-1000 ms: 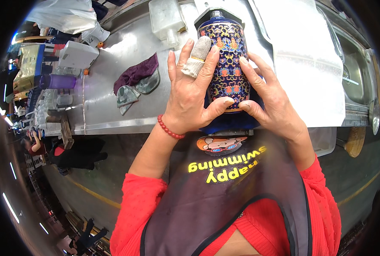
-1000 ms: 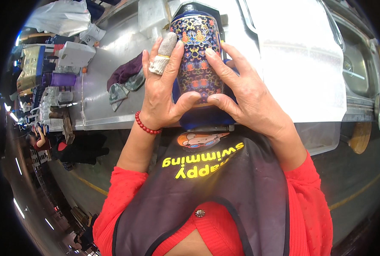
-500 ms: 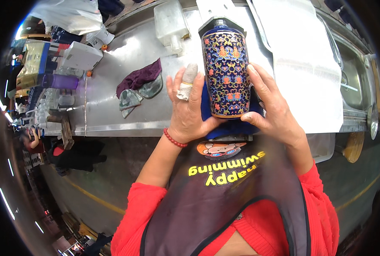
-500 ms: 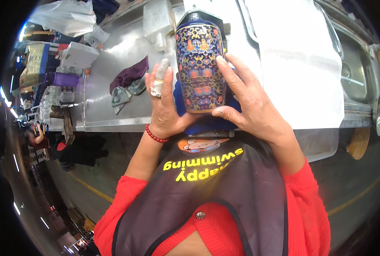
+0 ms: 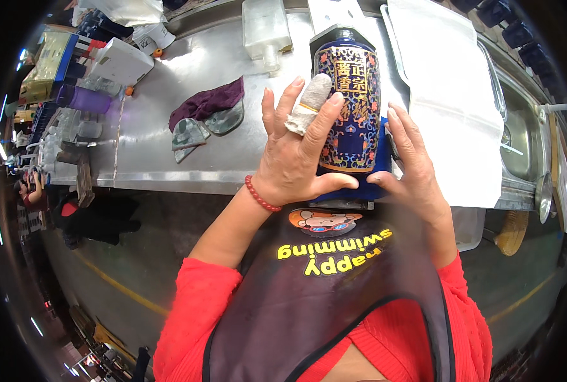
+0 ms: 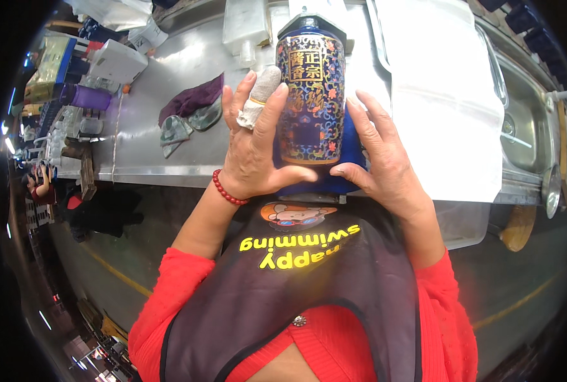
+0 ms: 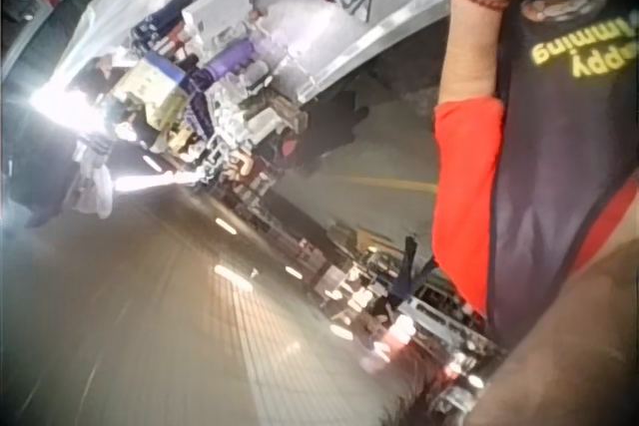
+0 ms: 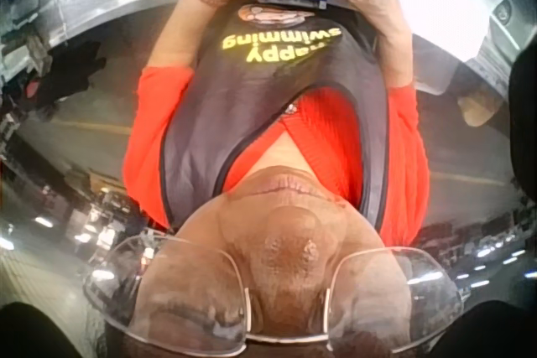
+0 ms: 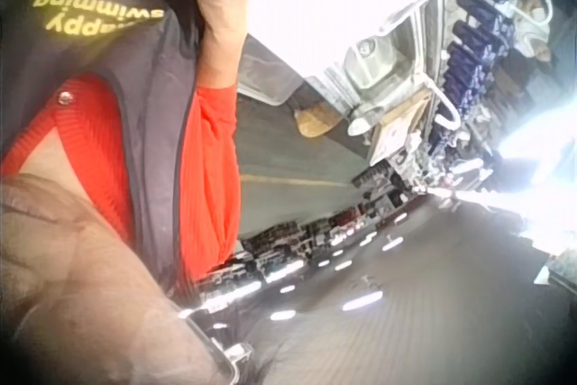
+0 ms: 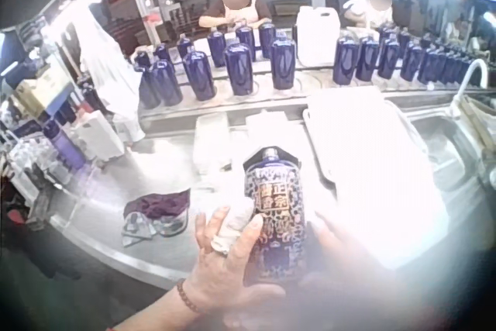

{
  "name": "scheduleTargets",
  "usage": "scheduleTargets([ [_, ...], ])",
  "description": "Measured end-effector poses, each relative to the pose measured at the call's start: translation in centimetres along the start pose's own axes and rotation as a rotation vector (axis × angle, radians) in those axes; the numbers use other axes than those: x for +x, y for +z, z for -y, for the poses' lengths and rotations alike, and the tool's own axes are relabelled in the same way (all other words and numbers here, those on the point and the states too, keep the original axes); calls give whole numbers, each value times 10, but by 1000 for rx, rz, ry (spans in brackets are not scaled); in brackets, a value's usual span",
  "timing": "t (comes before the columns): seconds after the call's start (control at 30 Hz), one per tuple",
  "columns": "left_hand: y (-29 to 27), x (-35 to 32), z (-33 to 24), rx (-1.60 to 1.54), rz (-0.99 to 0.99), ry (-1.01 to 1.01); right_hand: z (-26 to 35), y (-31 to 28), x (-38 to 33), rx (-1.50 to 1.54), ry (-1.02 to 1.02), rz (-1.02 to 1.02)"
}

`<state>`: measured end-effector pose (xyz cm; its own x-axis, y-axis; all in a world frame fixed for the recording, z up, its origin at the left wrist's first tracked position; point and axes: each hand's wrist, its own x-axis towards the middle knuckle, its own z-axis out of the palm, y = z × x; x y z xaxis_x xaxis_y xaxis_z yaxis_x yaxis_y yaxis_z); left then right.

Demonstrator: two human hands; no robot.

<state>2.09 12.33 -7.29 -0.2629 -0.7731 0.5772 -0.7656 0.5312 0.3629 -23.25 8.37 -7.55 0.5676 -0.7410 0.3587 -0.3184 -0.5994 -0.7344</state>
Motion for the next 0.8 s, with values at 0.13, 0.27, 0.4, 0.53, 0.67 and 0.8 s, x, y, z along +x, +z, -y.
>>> scheduleTargets([
  [0.13,-3,-3,17,-251,1,-100,-1,-1,9,-21,-36,-14],
  [0.27,-3,0,19,-149,49,-121,-3,0,22,-29,-67,-15],
  [0.4,-2,10,26,-140,55,-96,-4,-2,31,52,-26,28],
  [0.53,-1,15,34,-111,115,-98,-5,-10,37,65,31,104],
  [0.67,0,17,35,-113,139,-106,-6,-16,41,57,112,222],
  [0.8,0,19,34,-109,136,-99,-6,-18,46,47,66,209],
])
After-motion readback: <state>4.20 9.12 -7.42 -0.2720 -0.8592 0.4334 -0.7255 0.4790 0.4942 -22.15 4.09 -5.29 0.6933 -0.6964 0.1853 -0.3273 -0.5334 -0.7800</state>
